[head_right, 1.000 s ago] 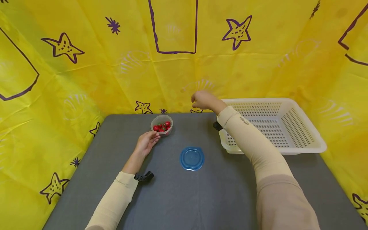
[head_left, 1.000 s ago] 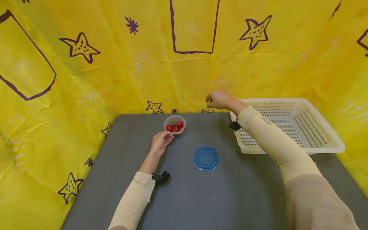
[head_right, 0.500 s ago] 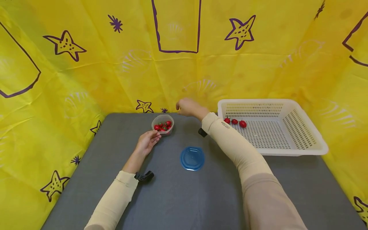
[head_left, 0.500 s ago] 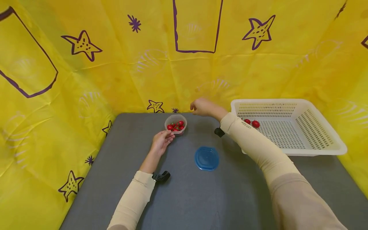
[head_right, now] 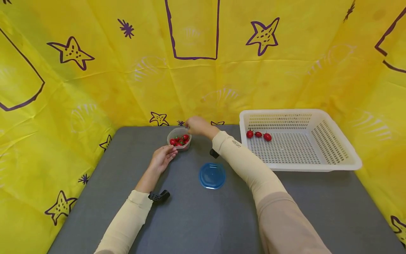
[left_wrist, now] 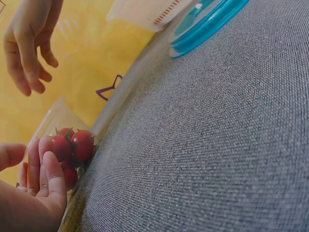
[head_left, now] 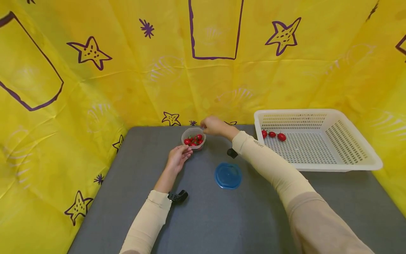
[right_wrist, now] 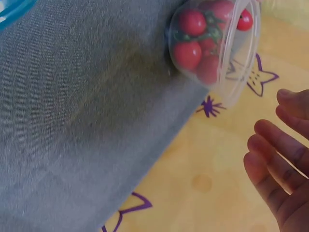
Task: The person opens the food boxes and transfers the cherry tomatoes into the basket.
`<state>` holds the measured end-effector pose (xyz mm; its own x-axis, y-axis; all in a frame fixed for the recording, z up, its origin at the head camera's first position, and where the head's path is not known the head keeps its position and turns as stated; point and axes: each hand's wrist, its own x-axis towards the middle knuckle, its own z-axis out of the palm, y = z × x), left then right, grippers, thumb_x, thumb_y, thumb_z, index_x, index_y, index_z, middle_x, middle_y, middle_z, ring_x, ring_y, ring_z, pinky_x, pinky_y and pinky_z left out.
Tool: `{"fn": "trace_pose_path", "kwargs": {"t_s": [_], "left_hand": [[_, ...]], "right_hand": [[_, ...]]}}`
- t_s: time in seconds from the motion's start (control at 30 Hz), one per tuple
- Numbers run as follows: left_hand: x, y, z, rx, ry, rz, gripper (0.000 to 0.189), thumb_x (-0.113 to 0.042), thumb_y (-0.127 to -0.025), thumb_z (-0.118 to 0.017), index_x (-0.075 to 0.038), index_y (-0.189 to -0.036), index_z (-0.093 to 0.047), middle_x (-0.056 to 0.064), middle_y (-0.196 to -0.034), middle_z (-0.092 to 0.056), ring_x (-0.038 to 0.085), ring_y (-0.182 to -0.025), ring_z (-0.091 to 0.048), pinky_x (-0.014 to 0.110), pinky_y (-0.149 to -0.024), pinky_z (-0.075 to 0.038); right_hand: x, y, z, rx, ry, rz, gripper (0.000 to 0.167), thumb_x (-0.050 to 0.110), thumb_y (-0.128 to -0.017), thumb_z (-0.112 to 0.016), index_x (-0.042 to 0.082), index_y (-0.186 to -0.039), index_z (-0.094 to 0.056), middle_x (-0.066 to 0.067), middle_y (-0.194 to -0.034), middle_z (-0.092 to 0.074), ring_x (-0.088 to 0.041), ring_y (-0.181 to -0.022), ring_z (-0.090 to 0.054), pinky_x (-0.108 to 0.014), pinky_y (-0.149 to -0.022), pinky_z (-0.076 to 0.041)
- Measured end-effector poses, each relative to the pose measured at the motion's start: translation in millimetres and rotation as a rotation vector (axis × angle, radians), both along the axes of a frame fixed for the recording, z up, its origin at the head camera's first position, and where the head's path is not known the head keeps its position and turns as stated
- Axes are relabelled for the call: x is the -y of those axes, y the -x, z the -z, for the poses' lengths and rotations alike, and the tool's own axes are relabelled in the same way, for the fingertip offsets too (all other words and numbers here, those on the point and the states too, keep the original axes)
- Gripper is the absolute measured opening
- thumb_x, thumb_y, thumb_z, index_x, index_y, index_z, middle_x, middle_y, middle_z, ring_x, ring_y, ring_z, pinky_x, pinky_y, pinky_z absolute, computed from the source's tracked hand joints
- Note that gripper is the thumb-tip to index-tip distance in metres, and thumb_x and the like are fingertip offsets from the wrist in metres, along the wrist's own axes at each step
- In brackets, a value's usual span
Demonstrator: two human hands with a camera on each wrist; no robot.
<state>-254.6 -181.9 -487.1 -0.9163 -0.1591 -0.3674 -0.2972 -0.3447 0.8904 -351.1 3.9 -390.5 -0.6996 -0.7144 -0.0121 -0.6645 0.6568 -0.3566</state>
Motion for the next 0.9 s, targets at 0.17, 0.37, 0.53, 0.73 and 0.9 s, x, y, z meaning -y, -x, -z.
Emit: {"fn": "trace_pose_path", "kwargs": {"t_s": [0.17,0.37,0.53,0.73,0.9], "left_hand": [[0.5,-0.8,1.7,-0.006,-0.01,-0.003,0.007,-0.012,-0.098,-0.056,-0.006,-0.096,-0.059,-0.004,-0.072,-0.068,0.008,-0.069,-0.068,0.021,-0.072,-0.056],[-0.1,-2.1,4.6,-0.012,-0.021,-0.002,0.006,-0.012,-0.097,-0.057,-0.008,-0.093,-0.058,-0.003,-0.071,-0.068,0.008,-0.068,-0.067,0.021,-0.071,-0.055],[0.2,-2.5,6.6,-0.005,-0.02,0.003,0.006,-0.011,-0.097,-0.057,-0.009,-0.092,-0.059,-0.004,-0.071,-0.068,0.008,-0.068,-0.067,0.02,-0.07,-0.055],[1.1,-1.2,5.1,-0.004,-0.032,0.007,0.007,-0.013,-0.098,-0.056,-0.007,-0.094,-0.057,-0.004,-0.07,-0.067,0.008,-0.069,-0.067,0.021,-0.072,-0.055],[2.7,1.4,2.6,-0.01,-0.049,0.014,0.009,-0.014,-0.099,-0.053,-0.006,-0.096,-0.056,-0.004,-0.071,-0.067,0.009,-0.071,-0.067,0.023,-0.075,-0.055]], "right_hand": [[13,-2.4,7.4,0.023,0.001,-0.01,0.028,0.01,-0.093,-0.06,0.0,-0.118,-0.066,-0.016,-0.112,-0.069,-0.028,-0.101,-0.065,-0.039,-0.091,-0.053],[27,-8.2,19.5,0.022,-0.001,-0.022,0.026,0.012,-0.092,-0.063,0.001,-0.115,-0.068,-0.014,-0.11,-0.07,-0.028,-0.099,-0.065,-0.037,-0.09,-0.054],[37,-15.1,28.1,0.063,0.026,-0.023,0.024,0.01,-0.092,-0.063,0.001,-0.114,-0.068,-0.014,-0.112,-0.07,-0.027,-0.103,-0.066,-0.036,-0.093,-0.053],[48,-18.7,35.2,0.113,0.074,-0.002,0.023,0.009,-0.093,-0.062,0.002,-0.114,-0.068,-0.012,-0.112,-0.071,-0.026,-0.102,-0.066,-0.036,-0.093,-0.053],[54,-17.4,40.1,0.101,0.097,-0.014,0.025,0.003,-0.091,-0.06,0.003,-0.115,-0.067,-0.011,-0.11,-0.07,-0.024,-0.097,-0.062,-0.035,-0.094,-0.052]]}}
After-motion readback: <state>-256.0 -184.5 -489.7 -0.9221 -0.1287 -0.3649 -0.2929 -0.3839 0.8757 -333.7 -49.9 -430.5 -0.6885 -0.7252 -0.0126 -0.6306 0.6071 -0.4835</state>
